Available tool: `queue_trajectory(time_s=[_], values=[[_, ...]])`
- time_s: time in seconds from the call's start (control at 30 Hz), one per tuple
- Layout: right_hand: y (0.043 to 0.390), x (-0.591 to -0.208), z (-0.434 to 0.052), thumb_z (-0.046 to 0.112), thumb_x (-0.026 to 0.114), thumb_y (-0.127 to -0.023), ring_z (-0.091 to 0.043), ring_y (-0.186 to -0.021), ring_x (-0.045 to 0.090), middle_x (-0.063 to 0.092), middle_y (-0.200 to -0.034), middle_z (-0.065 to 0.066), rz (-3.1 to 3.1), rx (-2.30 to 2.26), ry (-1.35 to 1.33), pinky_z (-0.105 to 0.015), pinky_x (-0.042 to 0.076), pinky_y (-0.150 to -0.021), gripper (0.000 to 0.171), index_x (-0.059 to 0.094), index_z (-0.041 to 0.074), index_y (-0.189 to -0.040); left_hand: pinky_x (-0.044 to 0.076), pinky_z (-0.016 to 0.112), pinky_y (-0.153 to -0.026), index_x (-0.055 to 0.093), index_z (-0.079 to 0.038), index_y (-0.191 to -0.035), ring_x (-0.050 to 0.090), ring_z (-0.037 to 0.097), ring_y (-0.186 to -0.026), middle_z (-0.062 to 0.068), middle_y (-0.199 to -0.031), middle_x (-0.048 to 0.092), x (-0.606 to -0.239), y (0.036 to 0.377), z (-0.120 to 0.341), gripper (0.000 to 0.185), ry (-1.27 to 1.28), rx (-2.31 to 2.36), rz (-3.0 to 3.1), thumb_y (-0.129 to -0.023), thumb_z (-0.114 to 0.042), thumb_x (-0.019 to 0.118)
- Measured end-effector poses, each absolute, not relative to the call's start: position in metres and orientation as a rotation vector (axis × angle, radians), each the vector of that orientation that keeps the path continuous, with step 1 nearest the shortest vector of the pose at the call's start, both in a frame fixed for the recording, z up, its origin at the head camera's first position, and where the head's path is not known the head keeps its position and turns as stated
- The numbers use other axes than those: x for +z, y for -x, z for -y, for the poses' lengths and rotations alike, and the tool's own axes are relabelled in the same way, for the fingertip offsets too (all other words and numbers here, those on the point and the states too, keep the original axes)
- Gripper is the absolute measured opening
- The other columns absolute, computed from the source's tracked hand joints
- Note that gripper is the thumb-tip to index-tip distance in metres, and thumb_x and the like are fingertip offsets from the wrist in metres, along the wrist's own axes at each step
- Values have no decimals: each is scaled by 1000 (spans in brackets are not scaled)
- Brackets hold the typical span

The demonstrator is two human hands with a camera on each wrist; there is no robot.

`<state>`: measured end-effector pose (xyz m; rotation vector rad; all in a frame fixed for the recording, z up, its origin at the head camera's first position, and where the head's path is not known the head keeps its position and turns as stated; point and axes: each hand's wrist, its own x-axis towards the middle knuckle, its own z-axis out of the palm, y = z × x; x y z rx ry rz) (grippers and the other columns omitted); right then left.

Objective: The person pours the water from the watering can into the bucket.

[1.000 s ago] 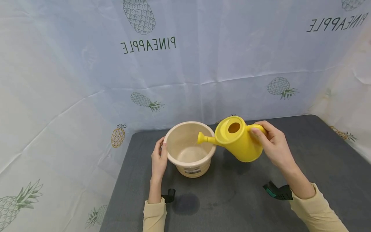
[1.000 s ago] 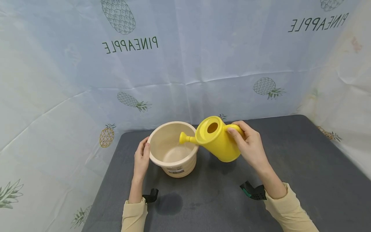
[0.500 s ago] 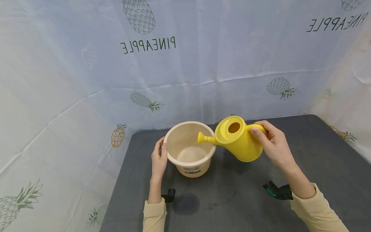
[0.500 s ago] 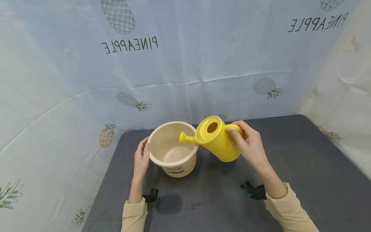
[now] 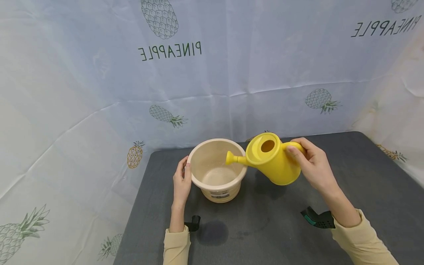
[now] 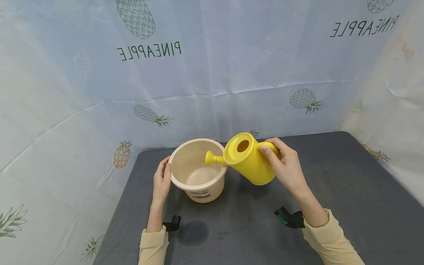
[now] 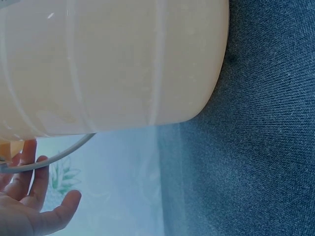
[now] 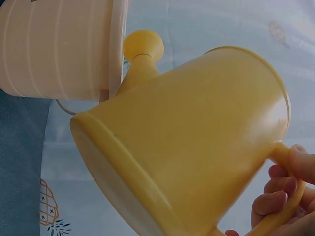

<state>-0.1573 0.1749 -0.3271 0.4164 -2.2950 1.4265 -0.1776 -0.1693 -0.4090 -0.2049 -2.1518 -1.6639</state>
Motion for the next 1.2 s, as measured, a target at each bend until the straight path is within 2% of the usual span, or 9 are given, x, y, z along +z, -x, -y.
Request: queue_trajectory(time_s=[0.13,0.4,0.5,0.67,0.77,1.2], values=[[158,-327,-175,10,55,-94,-14,-70,49,56,-86,-3,2298,1428,-416,-17,42,-61,16,59,2,-107,50,42,-76,43,9,-132,57,40,-103,27,-122,53,-409,178,169,38,199,-1659,2155,-100,-10,42],[157,-327,-175,11,55,-94,-14,-72,50,56,-88,-3,2306,1426,-412,-17,43,-62,16,59,1,-107,48,48,-79,44,6,-133,56,38,-106,25,-125,52,-408,177,169,37,194,-1672,2158,-100,-10,42],[157,-326,-175,11,55,-94,-14,-73,50,56,-89,-3,2309,1424,-409,-17,43,-62,17,59,1,-107,49,44,-79,44,6,-133,56,37,-107,24,-125,52,-408,177,169,37,194,-1665,2161,-100,-11,42],[158,-326,-175,11,55,-94,-14,-72,49,56,-88,-3,2310,1417,-410,-17,42,-62,16,59,2,-107,49,25,-74,44,6,-133,56,38,-104,24,-124,53,-409,177,170,37,194,-1660,2164,-100,-11,42],[158,-326,-175,10,55,-94,-14,-71,49,56,-87,-3,2307,1410,-414,-17,42,-61,16,60,2,-107,46,18,-73,44,7,-133,56,38,-105,24,-125,52,-408,177,170,37,193,-1663,2161,-100,-10,42],[157,-323,-175,10,55,-94,-14,-72,50,55,-89,-3,2307,1414,-416,-16,43,-62,16,59,2,-107,46,17,-72,44,8,-133,56,40,-104,25,-125,52,-407,177,169,37,189,-1664,2162,-100,-9,42]])
